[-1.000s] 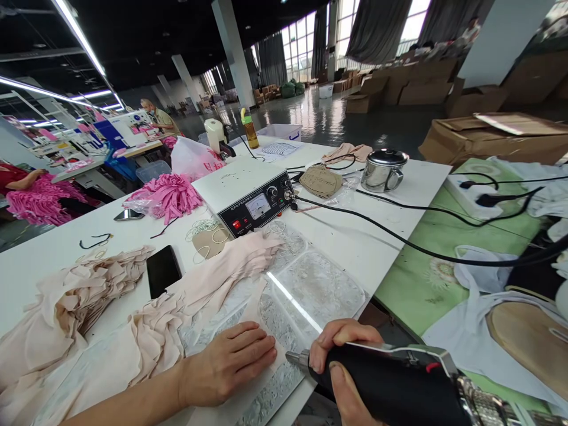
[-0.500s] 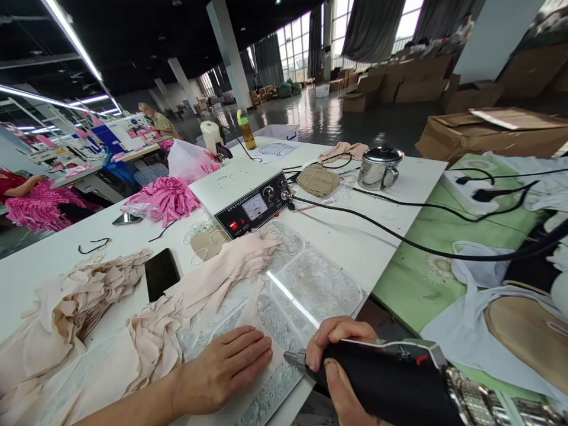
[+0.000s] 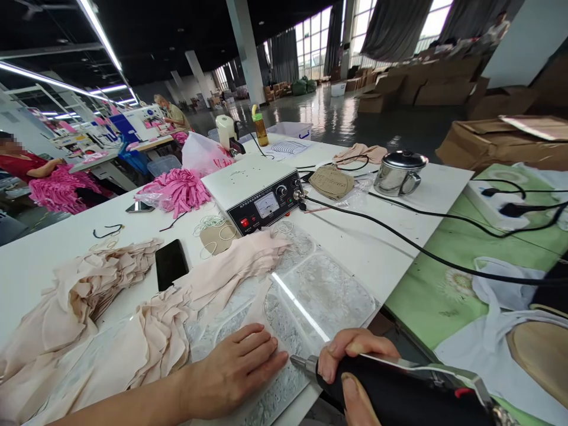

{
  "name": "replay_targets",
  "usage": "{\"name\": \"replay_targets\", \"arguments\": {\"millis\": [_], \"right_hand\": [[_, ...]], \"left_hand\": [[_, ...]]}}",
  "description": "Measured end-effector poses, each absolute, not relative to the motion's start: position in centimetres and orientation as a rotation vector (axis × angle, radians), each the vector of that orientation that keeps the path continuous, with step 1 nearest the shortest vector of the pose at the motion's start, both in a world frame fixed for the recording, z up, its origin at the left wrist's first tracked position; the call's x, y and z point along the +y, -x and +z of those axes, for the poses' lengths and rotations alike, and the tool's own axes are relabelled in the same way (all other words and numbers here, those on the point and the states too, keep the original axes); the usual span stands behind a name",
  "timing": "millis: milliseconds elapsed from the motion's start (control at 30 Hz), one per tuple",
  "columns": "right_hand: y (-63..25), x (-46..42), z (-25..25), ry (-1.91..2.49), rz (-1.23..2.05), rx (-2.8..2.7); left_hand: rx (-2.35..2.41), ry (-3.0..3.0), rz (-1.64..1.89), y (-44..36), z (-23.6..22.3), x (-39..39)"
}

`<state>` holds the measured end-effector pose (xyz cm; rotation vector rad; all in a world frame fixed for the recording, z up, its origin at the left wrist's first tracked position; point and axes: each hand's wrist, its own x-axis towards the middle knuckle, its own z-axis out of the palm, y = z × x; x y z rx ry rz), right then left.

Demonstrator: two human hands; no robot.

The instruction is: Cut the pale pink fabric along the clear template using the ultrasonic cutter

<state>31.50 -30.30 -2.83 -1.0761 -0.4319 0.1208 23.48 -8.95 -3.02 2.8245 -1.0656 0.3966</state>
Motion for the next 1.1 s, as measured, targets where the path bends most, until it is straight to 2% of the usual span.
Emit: {"name": "replay_targets", "arguments": {"millis": [533,1100], "right_hand": [[-31.6,-29.5,-2.4,1.052,0.046,-0.429],[-31.9,-29.1,-3.2,1.126,0.122,-0.543]], "left_hand": [[-0.981,-2.835,0.361,-23.1,-3.2,-9.3],[-0.966,-2.853,0.34,-23.0,-3.3,-9.3]]}}
